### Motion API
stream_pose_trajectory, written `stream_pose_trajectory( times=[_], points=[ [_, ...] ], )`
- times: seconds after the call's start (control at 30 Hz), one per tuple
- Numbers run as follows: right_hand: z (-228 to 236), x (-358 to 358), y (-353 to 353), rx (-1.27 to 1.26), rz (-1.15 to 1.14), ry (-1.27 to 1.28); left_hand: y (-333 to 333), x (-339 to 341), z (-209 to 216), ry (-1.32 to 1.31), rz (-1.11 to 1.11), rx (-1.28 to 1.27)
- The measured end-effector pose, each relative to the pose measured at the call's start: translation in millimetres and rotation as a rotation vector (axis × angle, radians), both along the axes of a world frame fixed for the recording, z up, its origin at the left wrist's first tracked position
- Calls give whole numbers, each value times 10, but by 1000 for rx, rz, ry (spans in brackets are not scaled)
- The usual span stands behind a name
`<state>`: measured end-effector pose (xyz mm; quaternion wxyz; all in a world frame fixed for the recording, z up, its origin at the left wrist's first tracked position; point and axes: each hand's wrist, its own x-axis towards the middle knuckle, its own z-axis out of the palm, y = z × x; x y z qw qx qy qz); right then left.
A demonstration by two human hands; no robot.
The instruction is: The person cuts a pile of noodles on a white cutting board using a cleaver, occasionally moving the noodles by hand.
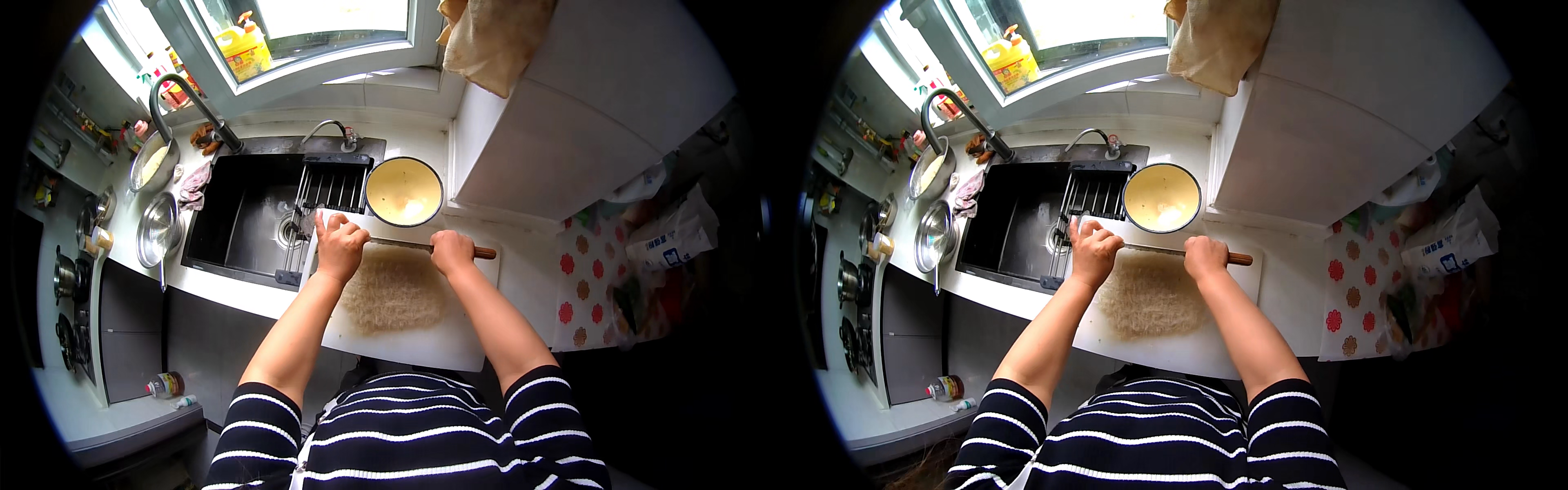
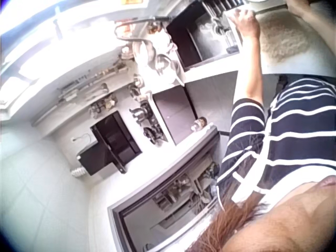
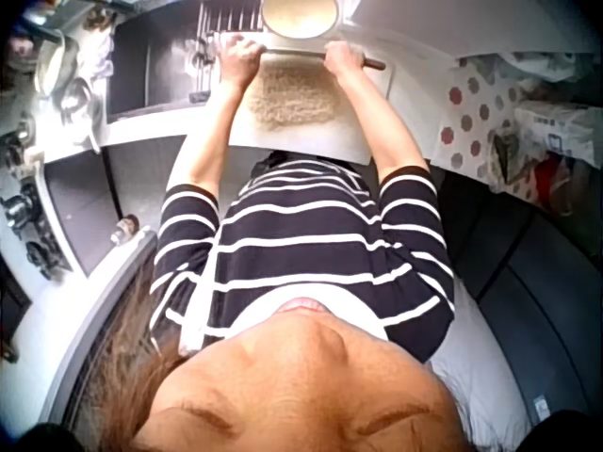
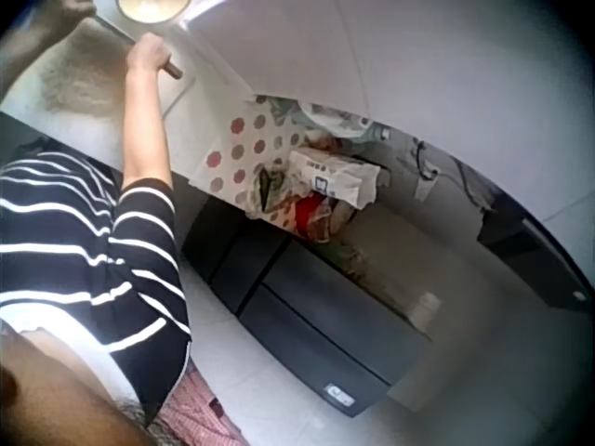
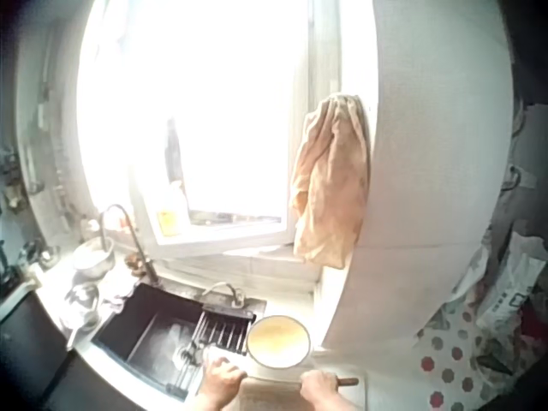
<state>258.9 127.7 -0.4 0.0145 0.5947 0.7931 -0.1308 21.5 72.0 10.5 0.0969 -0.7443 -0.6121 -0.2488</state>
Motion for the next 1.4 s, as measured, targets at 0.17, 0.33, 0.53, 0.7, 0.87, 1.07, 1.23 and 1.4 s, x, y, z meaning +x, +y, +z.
stream_pose_trajectory(
  times=[0.17,0.33,0.53,0.7,0.87,1.07,1.23,1.4],
  points=[
    [-57,-19,18,-2,-16,-39,33,10,-94,17,3,1],
    [-32,-9,22,5,-3,-33,46,0,-73,2,0,-7],
    [-70,-9,17,18,-44,-56,86,34,-63,-1,10,-2],
    [-84,3,5,21,-14,-50,51,28,-89,3,11,-35],
    [110,36,-193,-41,47,-53,-177,-33,87,43,-40,-29],
    [8,37,-363,1,111,-82,-394,2,-59,32,-14,-54],
    [23,67,-386,2,120,-72,-424,14,-9,4,-22,-53],
    [68,87,-540,-21,100,-37,-599,10,59,21,-31,-39]
  ],
)
